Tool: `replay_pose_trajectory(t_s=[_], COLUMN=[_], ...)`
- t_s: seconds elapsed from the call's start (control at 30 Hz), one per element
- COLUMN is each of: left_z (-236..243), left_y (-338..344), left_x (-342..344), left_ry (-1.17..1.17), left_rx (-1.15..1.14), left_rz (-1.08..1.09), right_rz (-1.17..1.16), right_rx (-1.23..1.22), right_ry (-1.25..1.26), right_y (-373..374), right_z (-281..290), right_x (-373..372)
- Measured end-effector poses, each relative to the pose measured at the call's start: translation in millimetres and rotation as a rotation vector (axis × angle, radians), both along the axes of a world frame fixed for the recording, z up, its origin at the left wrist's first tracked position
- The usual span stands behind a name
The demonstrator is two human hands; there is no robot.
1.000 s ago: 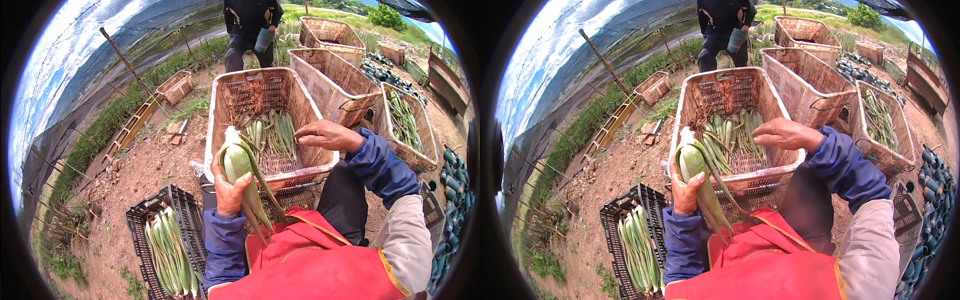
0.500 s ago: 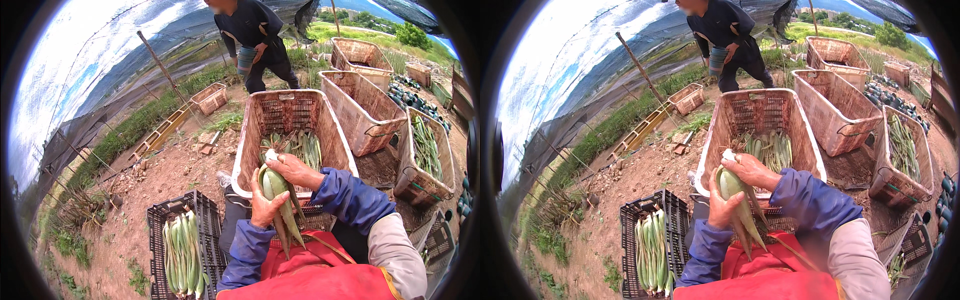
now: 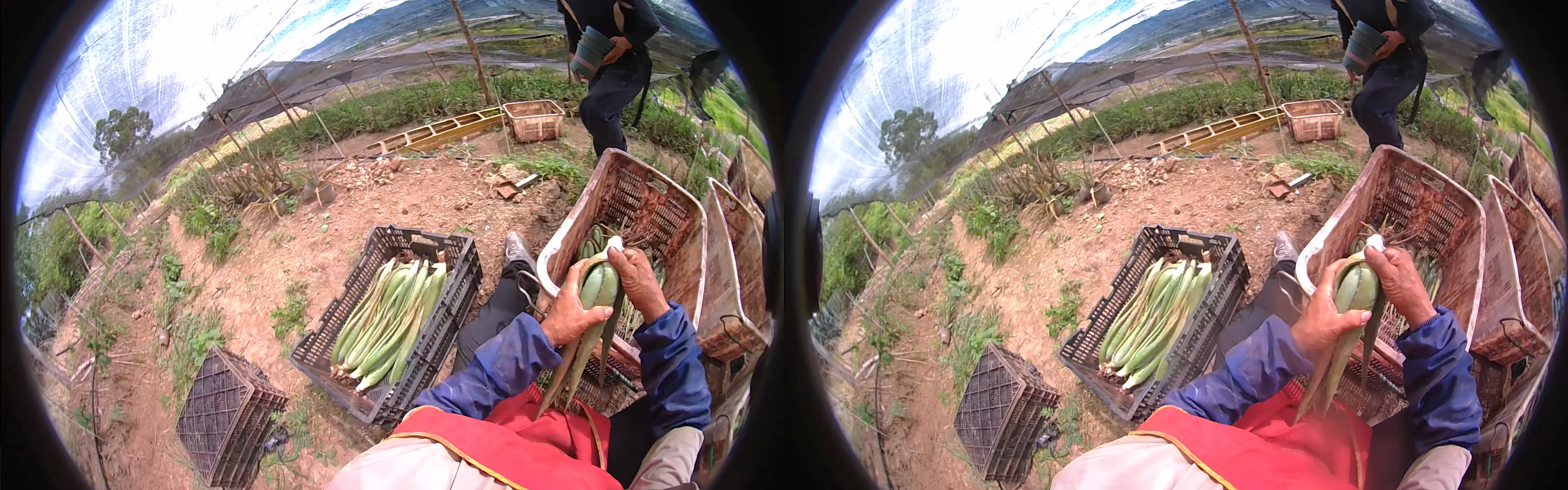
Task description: The person sits on the ground and peels the outer layers off long green vegetables by hand, placing the peeled items into a black crate. The person repeatedly picks up vegetables from a white basket, removes the outer layers, and transfers the cleaned vegetables to the crate.
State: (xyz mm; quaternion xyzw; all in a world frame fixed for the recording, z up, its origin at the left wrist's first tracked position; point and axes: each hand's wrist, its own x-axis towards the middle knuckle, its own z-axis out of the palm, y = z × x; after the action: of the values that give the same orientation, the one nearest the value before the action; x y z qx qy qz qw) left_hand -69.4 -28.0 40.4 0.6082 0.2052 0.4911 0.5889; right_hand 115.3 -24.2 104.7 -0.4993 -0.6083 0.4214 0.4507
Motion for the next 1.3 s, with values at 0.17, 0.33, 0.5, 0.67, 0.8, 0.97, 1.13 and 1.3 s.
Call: replay_pose_trajectory(t_s=[0.17, 0.33, 0.5, 0.67, 0.8, 0.97, 1.13, 1.3], left_z=[19.7, 7.5, 8.4, 11.3, 0.7, -4.2, -3.6, 7.3], left_y=[-9.4, -8.1, -12.4, -12.1, -9.8, -15.8, -17.1, -17.5], left_x=[-8.9, -6.9, -6.4, -14.1, -17.1, -8.8, -9.1, -16.5], left_ry=[0.026, -0.045, -0.327, -0.462, -0.374, -0.181, -0.33, -0.5], left_rx=[-0.049, -0.117, -0.381, -0.565, -0.568, -0.429, -0.567, -0.599], left_rz=[0.042, 0.057, -0.102, -0.181, -0.141, -0.03, -0.056, -0.278], right_rz=[0.023, 0.054, 0.059, -0.005, -0.035, -0.08, -0.008, -0.099], right_rx=[0.046, 0.068, 0.164, 0.138, 0.07, 0.165, 0.14, 0.169], right_ry=[0.002, -0.028, -0.089, -0.02, -0.156, -0.345, -0.221, 0.092], right_y=[18.4, 40.8, 48.9, 42.4, 40.4, 45.8, 48.4, 43.7], right_z=[-7.3, -27.6, -28.5, -17.9, -1.6, -6.9, -12.4, -27.2], right_x=[-0.6, 2.9, 5.5, -15.8, -17.6, -12.0, -6.7, -9.9])
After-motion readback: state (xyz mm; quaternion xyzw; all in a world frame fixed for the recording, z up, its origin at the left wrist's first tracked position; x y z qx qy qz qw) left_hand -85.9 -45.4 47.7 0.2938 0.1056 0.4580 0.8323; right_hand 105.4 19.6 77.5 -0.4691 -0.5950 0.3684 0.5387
